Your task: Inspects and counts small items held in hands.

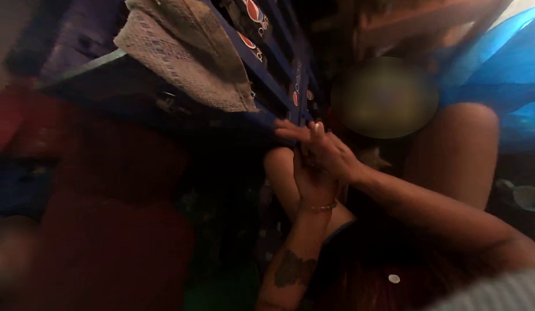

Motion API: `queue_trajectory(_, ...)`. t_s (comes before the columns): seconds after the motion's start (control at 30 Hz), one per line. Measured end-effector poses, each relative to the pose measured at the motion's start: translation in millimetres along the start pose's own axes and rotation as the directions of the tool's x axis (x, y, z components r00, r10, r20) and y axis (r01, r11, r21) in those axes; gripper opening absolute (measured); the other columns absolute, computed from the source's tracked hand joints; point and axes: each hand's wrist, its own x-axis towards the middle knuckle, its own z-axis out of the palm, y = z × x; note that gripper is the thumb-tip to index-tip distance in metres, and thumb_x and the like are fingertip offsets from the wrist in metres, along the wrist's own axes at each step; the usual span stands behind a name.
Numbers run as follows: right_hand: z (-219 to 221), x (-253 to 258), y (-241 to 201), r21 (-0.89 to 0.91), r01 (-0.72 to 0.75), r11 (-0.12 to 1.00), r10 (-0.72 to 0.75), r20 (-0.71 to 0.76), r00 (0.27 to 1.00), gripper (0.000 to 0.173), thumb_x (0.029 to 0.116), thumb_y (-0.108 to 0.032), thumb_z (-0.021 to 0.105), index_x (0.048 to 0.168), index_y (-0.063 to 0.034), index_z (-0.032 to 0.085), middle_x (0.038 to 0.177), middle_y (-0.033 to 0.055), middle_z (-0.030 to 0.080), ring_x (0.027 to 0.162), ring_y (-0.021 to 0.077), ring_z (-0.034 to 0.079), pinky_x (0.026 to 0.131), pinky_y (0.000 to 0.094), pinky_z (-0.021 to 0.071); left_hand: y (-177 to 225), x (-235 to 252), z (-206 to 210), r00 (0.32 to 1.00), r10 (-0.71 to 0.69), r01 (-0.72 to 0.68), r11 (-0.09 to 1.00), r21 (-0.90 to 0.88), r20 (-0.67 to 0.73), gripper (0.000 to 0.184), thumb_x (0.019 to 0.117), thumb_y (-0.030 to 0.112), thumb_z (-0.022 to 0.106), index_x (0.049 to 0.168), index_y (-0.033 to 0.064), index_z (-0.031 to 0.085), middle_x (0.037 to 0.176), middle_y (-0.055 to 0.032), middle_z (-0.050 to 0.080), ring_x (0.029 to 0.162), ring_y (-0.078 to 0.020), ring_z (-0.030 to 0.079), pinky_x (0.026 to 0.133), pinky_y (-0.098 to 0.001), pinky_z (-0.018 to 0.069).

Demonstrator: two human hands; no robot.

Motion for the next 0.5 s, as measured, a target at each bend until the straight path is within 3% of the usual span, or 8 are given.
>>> queue_trajectory(0.03, -4.1, 1.8, -4.7, 0.174, 0.023, 0.984, -0.028, 0.026, 0.999, 0.067, 0.1114, -0.036, 0.012, 0.135, 0.0026, 0.062, 0.143, 0.0127, 0.06, 0.129, 0.0176, 0.057, 0.104, 0.0388, 0.0481, -2.1, -0.7, 18.6, 0.996, 0.048, -0.049, 0.999, -0.007, -0.076, 0.039, 0.1087, 0.041, 0.035, 0.105, 0.0164, 0.066, 0.097, 0.0035, 0.07, 0.096, -0.0059, 0.069, 0.088, -0.0253, 0.0565)
queue_trajectory(0.07, -5.7, 4.4, -6.8, 0.355, 0.042, 0.934, -0.058, 0.033, 0.998, 0.075, 0.1107, -0.043, 0.009, 0.144, 0.0089, 0.05, 0.152, 0.0174, 0.051, 0.138, 0.0236, 0.052, 0.114, 0.0417, 0.0455, -3.1, 0.1, 30.4, 0.987, 0.076, -0.08, 0.997, -0.023, -0.141, 0.039, 0.1082, 0.038, 0.036, 0.096, 0.0158, 0.065, 0.084, 0.0037, 0.067, 0.082, -0.0057, 0.067, 0.079, -0.0238, 0.0563)
queue_trajectory(0.17, -5.3, 7.0, -10.6, 0.617, 0.055, 0.785, -0.073, 0.003, 0.997, 0.086, 0.1064, -0.061, 0.013, 0.155, 0.0078, 0.03, 0.151, 0.0206, 0.052, 0.137, 0.0293, 0.055, 0.114, 0.0432, 0.0459, -2.3, 1.1, 31.9, 0.988, 0.063, -0.075, 0.994, -0.075, -0.143, 0.043, 0.1097, 0.042, 0.031, 0.101, 0.0168, 0.064, 0.089, 0.0043, 0.066, 0.089, -0.0062, 0.066, 0.086, -0.024, 0.0547)
queue_trajectory(0.23, -8.7, 6.7, -7.9, 0.587, 0.095, 0.804, -0.129, 0.015, 0.992, 0.098, 0.1016, -0.071, 0.013, 0.154, 0.009, 0.035, 0.159, 0.0184, 0.042, 0.147, 0.025, 0.041, 0.121, 0.0398, 0.0356, -1.3, 1.6, 28.5, 0.989, 0.048, -0.058, 0.996, -0.072, -0.139, 0.047, 0.1093, 0.047, 0.029, 0.111, 0.0164, 0.065, 0.095, 0.0035, 0.069, 0.092, -0.007, 0.067, 0.087, -0.0246, 0.0555)
queue_trajectory(0.3, -13.7, 6.3, -10.1, 0.538, 0.086, 0.838, -0.146, 0.069, 0.987, 0.104, 0.0965, -0.079, 0.015, 0.157, 0.0038, 0.031, 0.16, 0.0135, 0.043, 0.146, 0.0214, 0.042, 0.118, 0.0376, 0.0389, -2.1, 1.6, 27.6, 0.988, 0.058, -0.062, 0.998, -0.022, -0.146, 0.049, 0.1088, 0.05, 0.029, 0.109, 0.0175, 0.066, 0.093, 0.0041, 0.069, 0.088, -0.007, 0.067, 0.085, -0.0256, 0.0555)
queue_trajectory(0.37, -16.6, 4.0, -15.2, 0.449, 0.077, 0.89, -0.173, 0.178, 0.969, 0.103, 0.0963, -0.079, 0.013, 0.161, 0.0004, 0.023, 0.155, 0.0112, 0.05, 0.142, 0.0223, 0.048, 0.115, 0.0409, 0.0439, -4.6, 1.4, 14.1, 0.997, 0.031, -0.032, 0.999, -0.011, -0.075, 0.05, 0.1075, 0.052, 0.032, 0.106, 0.0177, 0.068, 0.101, 0.0031, 0.071, 0.102, -0.0093, 0.067, 0.095, -0.031, 0.0538)
queue_trajectory(0.43, -20.3, 0.8, -22.4, 0.358, 0.111, 0.927, -0.235, 0.324, 0.917, 0.095, 0.1029, -0.069, 0.011, 0.157, 0.0071, 0.031, 0.159, 0.0132, 0.044, 0.151, 0.0226, 0.035, 0.127, 0.043, 0.0267, -8.5, 3.8, -20.1, 0.997, -0.035, 0.04, 0.997, -0.069, 0.072, 0.05, 0.1064, 0.051, 0.037, 0.122, 0.0137, 0.065, 0.123, -0.0012, 0.068, 0.125, -0.0135, 0.06, 0.109, -0.0358, 0.0464)
queue_trajectory(0.5, -24.3, -0.9, -30.2, 0.309, 0.116, 0.944, -0.228, 0.355, 0.907, 0.086, 0.1069, -0.061, 0.014, 0.154, 0.006, 0.039, 0.159, 0.0129, 0.044, 0.153, 0.0201, 0.031, 0.129, 0.0395, 0.022, -12.8, 9.0, -32.2, 0.988, -0.11, 0.124, 0.984, -0.126, 0.108, 0.056, 0.1065, 0.05, 0.034, 0.134, 0.0094, 0.059, 0.141, -0.0064, 0.06, 0.14, -0.0182, 0.05, 0.117, -0.0396, 0.0387)
